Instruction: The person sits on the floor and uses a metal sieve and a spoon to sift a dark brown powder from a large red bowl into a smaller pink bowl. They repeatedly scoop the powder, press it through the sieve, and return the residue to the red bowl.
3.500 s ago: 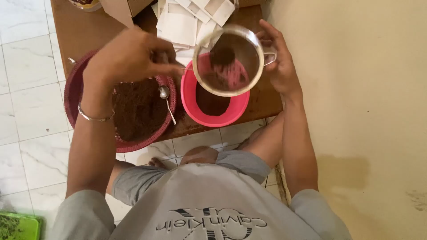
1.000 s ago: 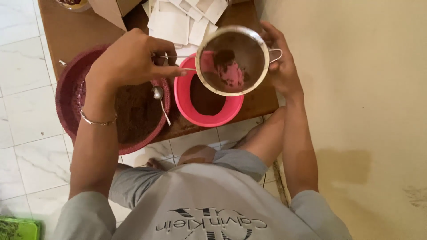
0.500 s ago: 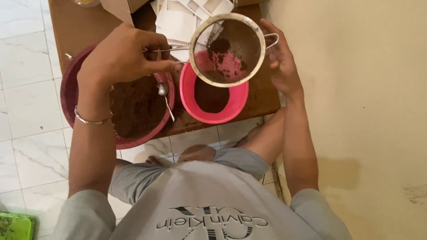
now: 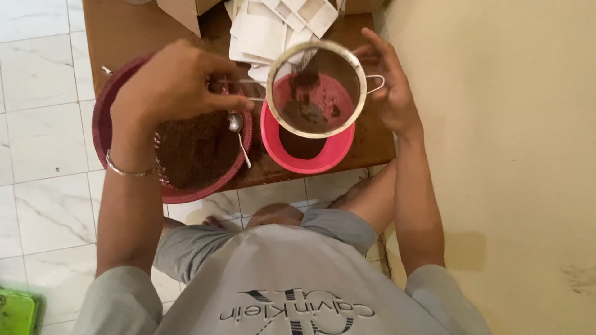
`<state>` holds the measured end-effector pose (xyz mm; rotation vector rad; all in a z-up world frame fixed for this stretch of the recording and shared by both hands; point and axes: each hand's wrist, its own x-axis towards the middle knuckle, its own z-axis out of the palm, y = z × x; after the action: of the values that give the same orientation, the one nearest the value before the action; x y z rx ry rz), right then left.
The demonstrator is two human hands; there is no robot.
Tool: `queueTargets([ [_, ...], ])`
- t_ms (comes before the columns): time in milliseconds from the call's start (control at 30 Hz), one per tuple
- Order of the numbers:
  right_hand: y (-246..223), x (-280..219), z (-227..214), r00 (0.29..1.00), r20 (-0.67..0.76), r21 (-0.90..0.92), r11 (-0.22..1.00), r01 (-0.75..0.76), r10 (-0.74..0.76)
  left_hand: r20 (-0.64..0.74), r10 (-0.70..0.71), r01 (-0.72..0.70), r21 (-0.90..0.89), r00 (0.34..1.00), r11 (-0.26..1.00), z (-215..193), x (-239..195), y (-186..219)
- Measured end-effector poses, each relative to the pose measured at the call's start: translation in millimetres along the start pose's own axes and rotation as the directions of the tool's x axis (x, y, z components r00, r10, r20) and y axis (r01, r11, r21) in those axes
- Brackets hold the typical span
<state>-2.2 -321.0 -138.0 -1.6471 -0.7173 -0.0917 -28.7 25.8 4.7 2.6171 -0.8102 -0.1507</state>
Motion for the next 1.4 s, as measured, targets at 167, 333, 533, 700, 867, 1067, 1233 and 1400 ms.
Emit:
queueTargets([
  [167, -1, -1, 3, 0.999, 0.003, 0.063, 0.997, -0.032, 0.032, -0.029, -0.020, 0.019, -0.051, 0.999, 0.999, -1, -7, -3],
  [333, -2, 4, 6, 1.000, -0.001, 0.055, 0.998, -0.026, 0.026, -0.046, -0.094, 0.093, -0.021, 0.995, 0.995, -1, -11, -6],
  [533, 1, 7, 8, 0.999, 0.032, 0.131, 0.991, -0.035, 0.031, -0.060, -0.072, 0.075, 0.046, 0.996, 0.996, -2, -15, -13],
  [700, 2, 10, 7, 0.999, 0.041, 0.099, 0.995, -0.020, 0.016, -0.047, -0.071, 0.074, 0.075, 0.996, 0.994, -2, -14, -12],
  [867, 0, 8, 8, 0.999, 0.035, 0.104, 0.994, -0.033, 0.029, -0.088, -0.008, 0.011, 0.028, 0.996, 1.000, -1, -14, -15],
  [1067, 1, 8, 9, 0.998, 0.049, 0.158, 0.986, -0.052, 0.044, -0.066, -0.027, 0.029, 0.032, 0.997, 0.999, -7, -13, -14],
  [1233, 2, 9, 10, 1.000, 0.023, 0.076, 0.997, 0.001, -0.003, -0.061, -0.046, 0.048, 0.031, 0.997, 0.998, -6, -12, -15],
  [1400, 6, 8, 9, 0.996, 0.028, 0.147, 0.986, -0.082, 0.079, -0.034, -0.059, 0.060, 0.029, 0.998, 0.998, -8, -13, -10],
])
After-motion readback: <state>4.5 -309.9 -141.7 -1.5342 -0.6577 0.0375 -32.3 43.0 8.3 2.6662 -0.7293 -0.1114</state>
